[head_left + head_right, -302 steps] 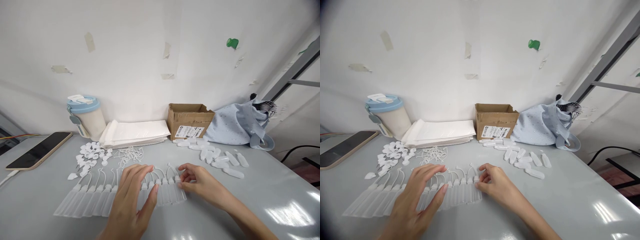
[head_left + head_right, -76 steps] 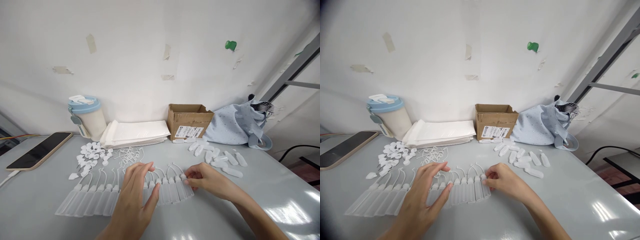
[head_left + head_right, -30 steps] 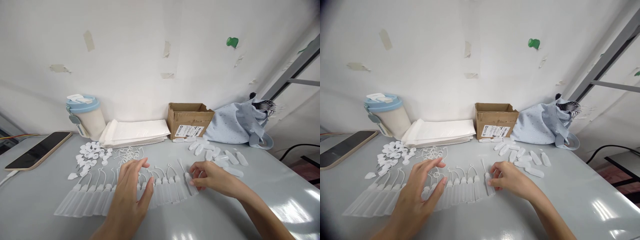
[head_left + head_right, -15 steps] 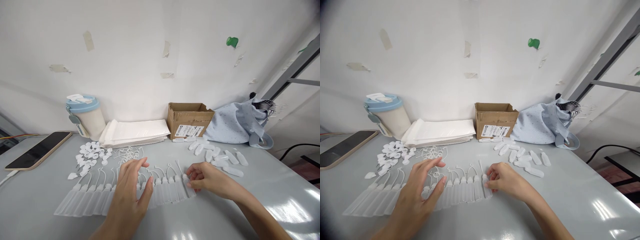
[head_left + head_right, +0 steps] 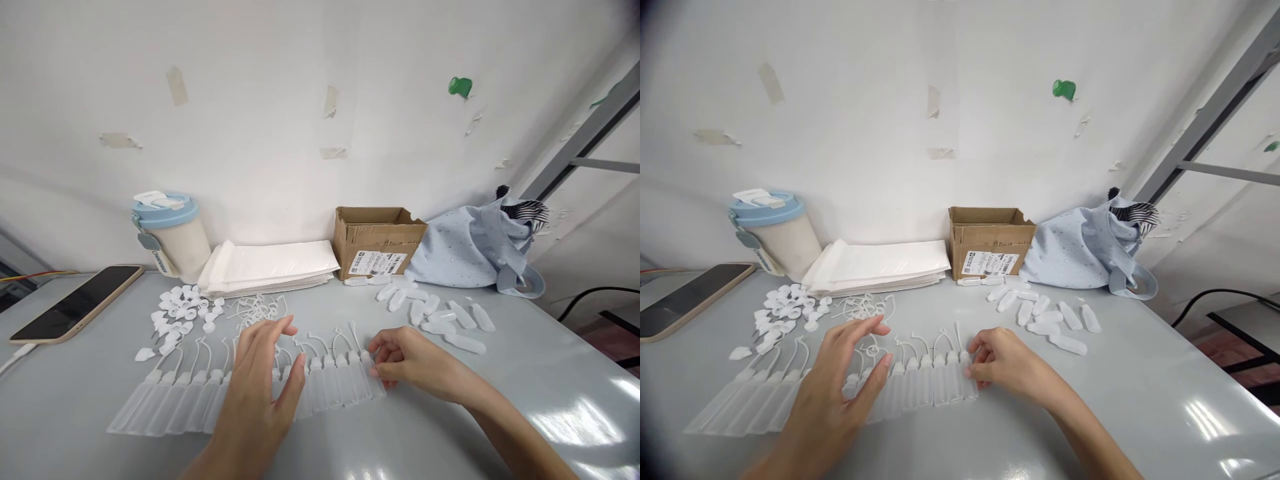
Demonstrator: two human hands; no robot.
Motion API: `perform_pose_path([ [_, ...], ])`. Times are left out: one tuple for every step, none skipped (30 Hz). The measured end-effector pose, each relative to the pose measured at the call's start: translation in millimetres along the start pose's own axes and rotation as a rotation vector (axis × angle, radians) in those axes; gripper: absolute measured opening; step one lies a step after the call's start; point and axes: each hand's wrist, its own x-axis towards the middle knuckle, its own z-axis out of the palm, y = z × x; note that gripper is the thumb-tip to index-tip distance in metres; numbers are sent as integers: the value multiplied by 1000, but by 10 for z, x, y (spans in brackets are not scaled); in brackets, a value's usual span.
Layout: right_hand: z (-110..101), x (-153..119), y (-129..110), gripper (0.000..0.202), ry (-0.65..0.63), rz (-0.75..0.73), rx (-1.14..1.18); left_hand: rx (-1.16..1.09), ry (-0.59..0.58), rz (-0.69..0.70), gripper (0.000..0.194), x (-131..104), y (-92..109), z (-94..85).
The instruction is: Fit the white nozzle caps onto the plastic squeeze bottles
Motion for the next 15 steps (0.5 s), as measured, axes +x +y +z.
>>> perform_pose_path([
  [1, 0, -3, 18, 0, 0, 1, -11, -1, -11, 33, 3, 2, -1],
  [0, 0, -7, 18, -1, -1, 2, -20, 0, -19, 33, 5, 3, 0],
  [-2, -2, -12, 18, -2, 0, 2, -23, 0, -21, 32, 7, 1, 3],
  [-5, -5, -17, 18, -3, 1, 2, -20, 0, -18, 32, 8, -1, 7],
  [-9, -10, -23, 18, -3, 2, 0, -12, 0, -12, 32, 8, -5, 13],
  [-13, -15, -30, 18, -4, 3, -3, -5, 0, -6, 32, 7, -10, 19],
  [-19, -21, -36, 18, -3, 4, -6, 0, -2, -2, 32, 7, -15, 26],
  [-24, -27, -43, 18, -4, 6, -10, 0, -2, -2, 32, 8, -20, 31],
  [-31, -33, -50, 19, -3, 8, -13, -4, -1, -11, 32, 12, -27, 33],
  [-38, -39, -57, 20, 0, 13, -18, -5, 0, -23, 33, 20, -37, 31],
  [-46, -45, -64, 21, 3, 20, -24, -1, 1, -37, 33, 32, -51, 22],
  [-56, -50, -71, 22, 8, 28, -34, 11, 8, -54, 33, 50, -71, 6],
  [-67, -55, -76, 24, 16, 31, -46, 32, 16, -65, 32, 74, -97, -17],
  [-80, -58, -80, 25, 25, 30, -57, 59, 29, -72, 31, 102, -130, -47],
  [-94, -58, -81, 25, 37, 20, -66, 88, 43, -80, 30, 134, -171, -82],
])
